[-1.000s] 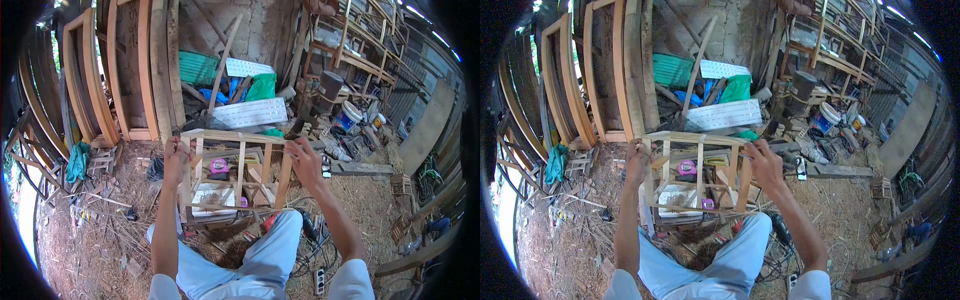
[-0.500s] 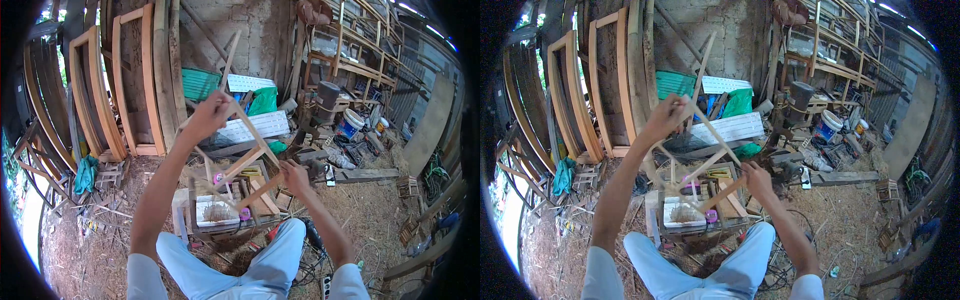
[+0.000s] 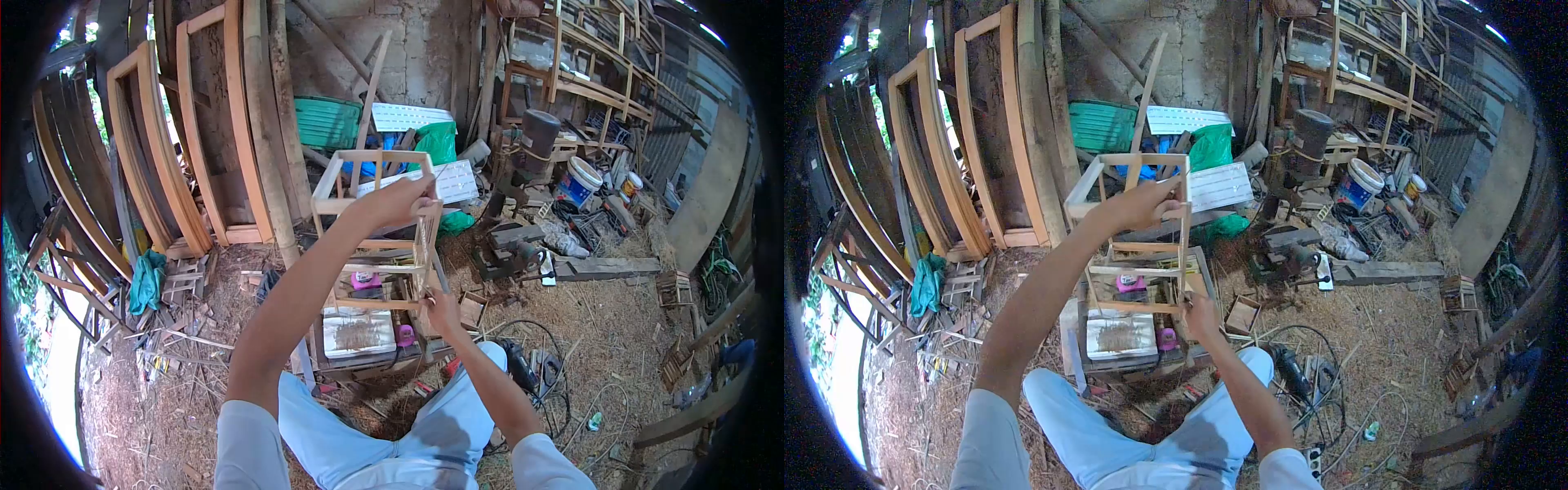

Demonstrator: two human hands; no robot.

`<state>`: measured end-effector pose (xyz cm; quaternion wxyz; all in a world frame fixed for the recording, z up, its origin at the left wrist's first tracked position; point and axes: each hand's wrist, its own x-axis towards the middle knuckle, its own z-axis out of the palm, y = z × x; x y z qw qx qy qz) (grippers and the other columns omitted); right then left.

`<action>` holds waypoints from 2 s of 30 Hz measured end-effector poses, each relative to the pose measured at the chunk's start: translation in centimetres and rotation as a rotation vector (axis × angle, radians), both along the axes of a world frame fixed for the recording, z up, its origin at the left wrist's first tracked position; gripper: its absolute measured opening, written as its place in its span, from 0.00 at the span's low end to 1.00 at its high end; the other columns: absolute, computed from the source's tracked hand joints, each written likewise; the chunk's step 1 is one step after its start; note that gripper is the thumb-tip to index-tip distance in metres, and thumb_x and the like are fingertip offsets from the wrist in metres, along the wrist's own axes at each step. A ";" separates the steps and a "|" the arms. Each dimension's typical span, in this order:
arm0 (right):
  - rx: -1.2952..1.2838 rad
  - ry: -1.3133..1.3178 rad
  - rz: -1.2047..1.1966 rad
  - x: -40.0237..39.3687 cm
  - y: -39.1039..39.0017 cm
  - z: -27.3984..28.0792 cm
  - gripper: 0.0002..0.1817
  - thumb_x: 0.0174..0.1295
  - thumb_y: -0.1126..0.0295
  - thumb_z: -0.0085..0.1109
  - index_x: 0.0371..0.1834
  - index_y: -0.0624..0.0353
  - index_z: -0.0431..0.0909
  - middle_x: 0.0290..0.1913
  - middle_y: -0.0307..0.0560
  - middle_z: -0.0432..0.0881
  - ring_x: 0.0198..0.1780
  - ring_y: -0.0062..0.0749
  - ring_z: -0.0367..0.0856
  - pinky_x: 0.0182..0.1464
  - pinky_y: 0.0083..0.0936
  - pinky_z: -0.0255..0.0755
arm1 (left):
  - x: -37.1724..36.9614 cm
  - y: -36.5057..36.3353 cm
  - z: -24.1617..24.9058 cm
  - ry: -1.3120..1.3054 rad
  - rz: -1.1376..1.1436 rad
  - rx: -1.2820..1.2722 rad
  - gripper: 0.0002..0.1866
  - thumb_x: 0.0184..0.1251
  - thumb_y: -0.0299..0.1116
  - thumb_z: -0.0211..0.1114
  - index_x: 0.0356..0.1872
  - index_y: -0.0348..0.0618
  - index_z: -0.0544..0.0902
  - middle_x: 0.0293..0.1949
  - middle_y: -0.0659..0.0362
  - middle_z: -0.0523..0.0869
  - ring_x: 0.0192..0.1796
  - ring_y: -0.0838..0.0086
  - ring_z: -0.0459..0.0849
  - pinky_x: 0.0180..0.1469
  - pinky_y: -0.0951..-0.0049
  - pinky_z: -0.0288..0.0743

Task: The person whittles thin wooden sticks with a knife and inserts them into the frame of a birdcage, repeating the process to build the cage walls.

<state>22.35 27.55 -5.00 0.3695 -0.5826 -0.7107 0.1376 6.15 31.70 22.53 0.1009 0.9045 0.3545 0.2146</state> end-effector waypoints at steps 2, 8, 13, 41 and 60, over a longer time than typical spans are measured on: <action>0.104 0.100 0.010 0.0 -0.7 0.3 0.11 0.54 0.66 0.64 0.37 0.61 0.81 0.29 0.58 0.81 0.34 0.58 0.80 0.36 0.46 0.70 | -0.6 0.1 -0.5 -0.075 0.003 -0.063 0.10 0.69 0.32 0.55 0.41 0.35 0.71 0.31 0.44 0.81 0.37 0.54 0.83 0.40 0.58 0.73; 0.053 0.086 0.135 0.6 -0.6 1.0 0.12 0.55 0.69 0.63 0.41 0.63 0.80 0.36 0.61 0.80 0.39 0.58 0.79 0.38 0.44 0.72 | -1.4 1.0 -2.3 -0.416 0.048 0.086 0.09 0.65 0.30 0.58 0.34 0.33 0.82 0.31 0.52 0.80 0.31 0.62 0.79 0.37 0.67 0.71; 0.129 0.147 0.157 1.0 -0.5 0.2 0.10 0.56 0.71 0.61 0.40 0.62 0.79 0.36 0.59 0.80 0.39 0.59 0.78 0.40 0.45 0.71 | -1.8 -4.4 -1.8 -0.602 0.208 0.337 0.06 0.65 0.26 0.59 0.37 0.35 0.83 0.31 0.56 0.80 0.30 0.69 0.80 0.38 0.72 0.72; -0.144 0.058 0.410 -0.8 -11.4 4.9 0.18 0.60 0.81 0.46 0.55 0.60 0.68 0.36 0.53 0.80 0.39 0.52 0.80 0.41 0.42 0.71 | -7.8 -19.1 -25.4 -1.089 0.420 -0.537 0.13 0.64 0.29 0.64 0.48 0.39 0.79 0.36 0.59 0.83 0.36 0.80 0.80 0.37 0.78 0.75; -0.758 -0.344 0.820 -28.8 -16.5 -24.5 0.16 0.61 0.65 0.51 0.49 0.62 0.72 0.40 0.65 0.80 0.47 0.58 0.78 0.47 0.45 0.70 | -35.1 -38.1 -51.7 -1.323 1.454 -0.629 0.09 0.66 0.35 0.61 0.41 0.39 0.80 0.31 0.62 0.82 0.28 0.81 0.78 0.29 0.78 0.72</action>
